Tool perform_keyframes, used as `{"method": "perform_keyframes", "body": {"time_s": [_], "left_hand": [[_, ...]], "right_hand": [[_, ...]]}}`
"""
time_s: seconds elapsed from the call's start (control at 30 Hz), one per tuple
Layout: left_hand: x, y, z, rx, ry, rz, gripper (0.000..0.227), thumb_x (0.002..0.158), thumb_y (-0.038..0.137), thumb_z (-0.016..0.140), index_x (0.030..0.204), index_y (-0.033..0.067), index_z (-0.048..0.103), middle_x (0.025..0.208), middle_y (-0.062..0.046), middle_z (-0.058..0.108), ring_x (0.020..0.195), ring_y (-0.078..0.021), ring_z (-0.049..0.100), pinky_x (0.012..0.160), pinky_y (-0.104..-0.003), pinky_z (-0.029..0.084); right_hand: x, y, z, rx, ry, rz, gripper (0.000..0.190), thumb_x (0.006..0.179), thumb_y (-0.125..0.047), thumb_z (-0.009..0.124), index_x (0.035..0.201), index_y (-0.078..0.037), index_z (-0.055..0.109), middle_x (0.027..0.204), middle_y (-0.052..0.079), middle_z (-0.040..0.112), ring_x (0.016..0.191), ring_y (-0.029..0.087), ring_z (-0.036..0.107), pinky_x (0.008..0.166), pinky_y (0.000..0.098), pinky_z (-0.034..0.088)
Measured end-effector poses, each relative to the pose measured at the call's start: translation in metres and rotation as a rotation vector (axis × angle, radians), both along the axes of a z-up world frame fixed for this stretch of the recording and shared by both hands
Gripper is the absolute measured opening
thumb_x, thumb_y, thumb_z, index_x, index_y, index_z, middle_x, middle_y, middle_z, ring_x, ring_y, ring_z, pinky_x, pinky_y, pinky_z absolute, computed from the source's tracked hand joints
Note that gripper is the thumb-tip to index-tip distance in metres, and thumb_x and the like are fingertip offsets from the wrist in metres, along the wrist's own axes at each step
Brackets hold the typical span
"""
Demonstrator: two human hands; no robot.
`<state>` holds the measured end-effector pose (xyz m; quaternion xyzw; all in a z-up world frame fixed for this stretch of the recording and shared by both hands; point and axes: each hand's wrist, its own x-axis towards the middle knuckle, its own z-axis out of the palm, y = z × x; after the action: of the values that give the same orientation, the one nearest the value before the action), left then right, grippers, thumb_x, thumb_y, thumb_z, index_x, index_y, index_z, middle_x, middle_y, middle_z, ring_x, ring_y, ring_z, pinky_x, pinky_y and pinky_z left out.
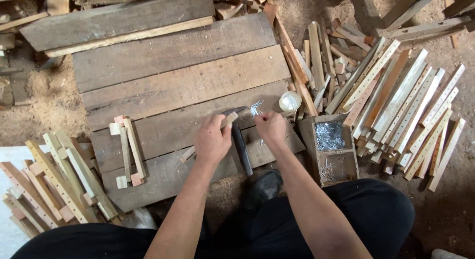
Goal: Hammering small nails into wooden strips to assemble components
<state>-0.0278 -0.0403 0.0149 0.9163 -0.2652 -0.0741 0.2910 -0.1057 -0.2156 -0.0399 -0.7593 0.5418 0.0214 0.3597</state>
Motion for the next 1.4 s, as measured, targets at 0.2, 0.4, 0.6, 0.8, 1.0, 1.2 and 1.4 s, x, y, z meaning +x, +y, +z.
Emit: {"method": "perform_keyframes", "body": {"time_s": [0.2, 0.4, 0.6, 0.8, 1.0, 1.2, 1.4], "left_hand": [[0.026, 0.031, -0.006, 0.038, -0.007, 0.153, 0.024, 0.091, 0.021, 0.071, 0.113, 0.0109, 0.069, 0.095, -0.011, 0.069, 0.091, -0.0355, 0.074, 0.078, -0.046, 0.059], [0.043, 0.060, -0.023, 0.001, 0.021, 0.278, 0.026, 0.086, 0.029, 0.075, 0.110, 0.0189, 0.072, 0.096, -0.010, 0.070, 0.094, -0.0366, 0.073, 0.079, -0.050, 0.059], [0.038, 0.061, -0.023, -0.041, 0.066, 0.266, 0.033, 0.089, 0.039, 0.074, 0.119, 0.0265, 0.072, 0.105, -0.011, 0.073, 0.101, -0.0381, 0.072, 0.085, -0.054, 0.057], [0.036, 0.061, -0.004, -0.105, 0.147, 0.270, 0.032, 0.092, 0.033, 0.072, 0.124, 0.0272, 0.070, 0.110, -0.010, 0.076, 0.105, -0.0372, 0.072, 0.090, -0.054, 0.056], [0.041, 0.065, -0.019, -0.075, 0.257, 0.234, 0.018, 0.090, 0.039, 0.073, 0.108, 0.0365, 0.074, 0.123, 0.005, 0.074, 0.113, -0.0308, 0.069, 0.096, -0.047, 0.056], [0.049, 0.064, -0.010, -0.122, 0.341, 0.251, 0.013, 0.092, 0.042, 0.070, 0.103, 0.0372, 0.075, 0.131, 0.016, 0.070, 0.119, -0.0238, 0.067, 0.100, -0.042, 0.055], [0.045, 0.063, 0.007, -0.100, 0.391, 0.297, 0.015, 0.092, 0.045, 0.068, 0.103, 0.0372, 0.075, 0.122, 0.012, 0.074, 0.114, -0.0298, 0.069, 0.096, -0.047, 0.056]], "right_hand": [[-0.004, 0.001, 0.061, 0.068, -0.143, -0.005, 0.020, 0.071, -0.029, 0.070, 0.087, -0.022, 0.080, 0.062, 0.002, 0.074, 0.080, 0.022, 0.076, 0.081, 0.0368, 0.057], [-0.007, 0.007, 0.060, 0.059, -0.134, 0.009, 0.018, 0.073, -0.029, 0.068, 0.085, -0.026, 0.082, 0.061, -0.001, 0.073, 0.080, 0.020, 0.076, 0.078, 0.0348, 0.056], [0.002, 0.005, 0.055, 0.342, -0.484, -0.142, 0.023, 0.084, -0.006, 0.067, 0.104, 0.004, 0.073, 0.081, 0.018, 0.073, 0.065, 0.018, 0.074, 0.066, 0.0282, 0.063], [0.030, 0.057, 0.117, 0.469, -0.682, -0.023, 0.016, 0.094, -0.002, 0.062, 0.105, 0.009, 0.065, 0.086, 0.021, 0.072, 0.072, 0.024, 0.074, 0.071, 0.0349, 0.064], [0.059, 0.110, 0.085, 0.635, -0.768, 0.055, 0.012, 0.096, -0.006, 0.069, 0.104, 0.002, 0.067, 0.083, 0.018, 0.073, 0.067, 0.023, 0.074, 0.063, 0.0327, 0.067], [0.060, 0.114, 0.050, 0.561, -0.619, 0.125, 0.014, 0.098, -0.013, 0.065, 0.107, -0.004, 0.071, 0.075, 0.017, 0.073, 0.062, 0.018, 0.071, 0.061, 0.0291, 0.064], [0.070, 0.106, 0.043, 0.413, -0.465, 0.315, 0.012, 0.096, -0.023, 0.068, 0.101, -0.015, 0.076, 0.072, 0.005, 0.074, 0.064, 0.012, 0.073, 0.062, 0.0256, 0.060]]}}
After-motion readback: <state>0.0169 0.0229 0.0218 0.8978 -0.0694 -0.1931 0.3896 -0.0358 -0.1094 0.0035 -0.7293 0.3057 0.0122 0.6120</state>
